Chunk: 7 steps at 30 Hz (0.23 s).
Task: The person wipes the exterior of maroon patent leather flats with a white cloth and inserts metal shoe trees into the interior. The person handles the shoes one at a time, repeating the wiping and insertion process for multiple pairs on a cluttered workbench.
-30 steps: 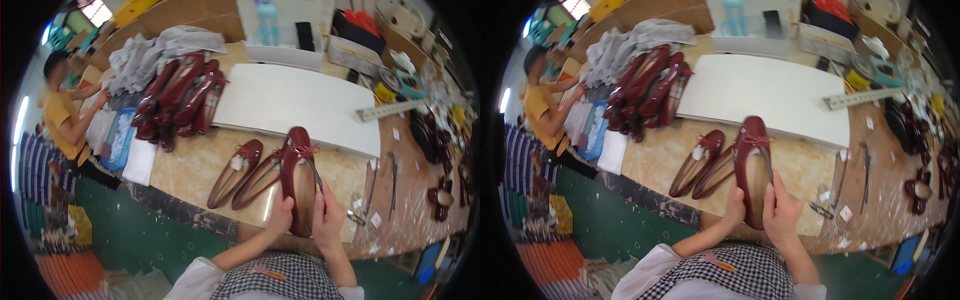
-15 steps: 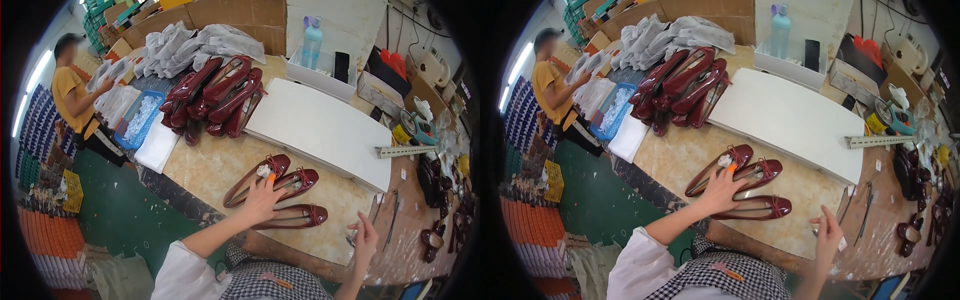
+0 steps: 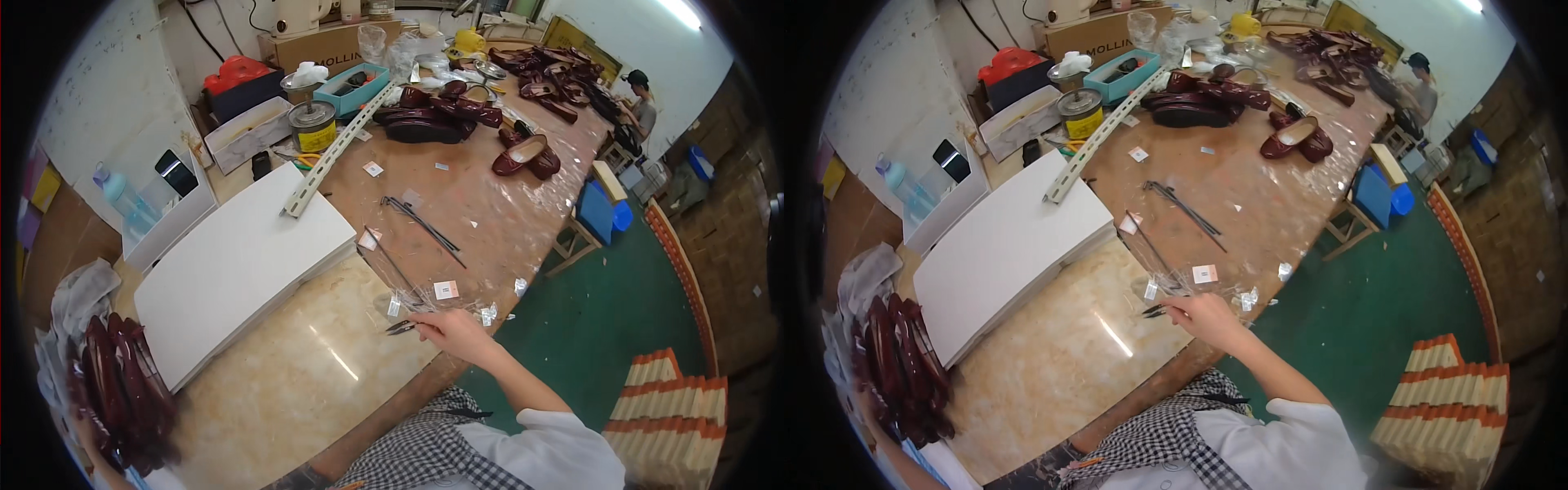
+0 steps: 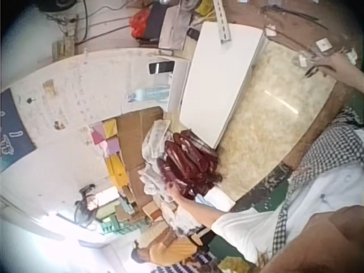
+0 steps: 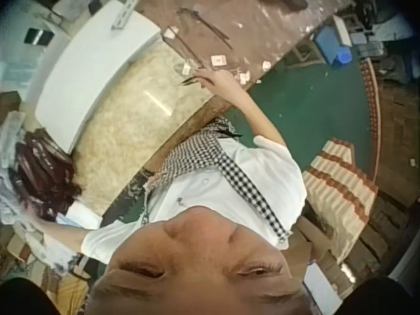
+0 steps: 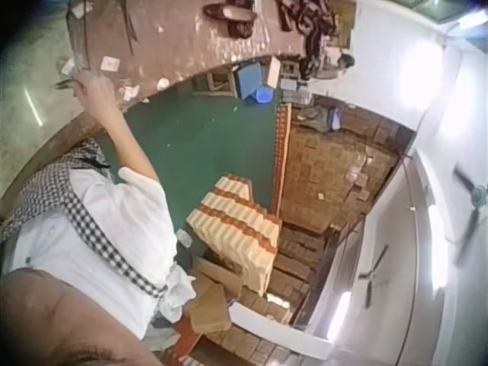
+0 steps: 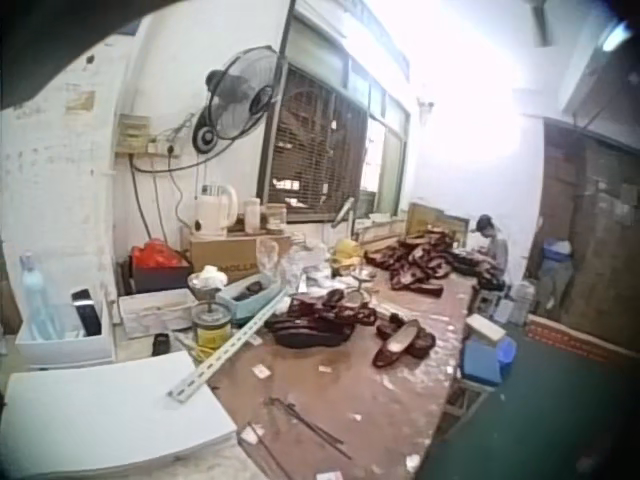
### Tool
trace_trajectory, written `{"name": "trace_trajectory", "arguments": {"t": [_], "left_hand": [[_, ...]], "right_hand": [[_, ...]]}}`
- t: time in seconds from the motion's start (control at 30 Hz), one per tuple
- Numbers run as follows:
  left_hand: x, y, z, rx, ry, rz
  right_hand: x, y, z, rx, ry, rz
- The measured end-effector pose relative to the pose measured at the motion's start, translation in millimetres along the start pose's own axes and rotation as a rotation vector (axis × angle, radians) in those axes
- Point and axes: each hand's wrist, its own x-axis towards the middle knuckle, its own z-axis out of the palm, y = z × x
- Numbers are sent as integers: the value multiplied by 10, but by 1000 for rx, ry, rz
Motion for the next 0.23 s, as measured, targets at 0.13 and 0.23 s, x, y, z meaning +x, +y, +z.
{"name": "trace_trajectory", "arguments": {"t": [0.13, 0.23], "left_hand": [[142, 30, 266, -426, -271, -29], [-697, -797, -214, -483, -203, -145]], "right_hand": [[-77, 88, 54, -36, -101, 86], [-36, -15, 207, -42, -124, -43]]}}
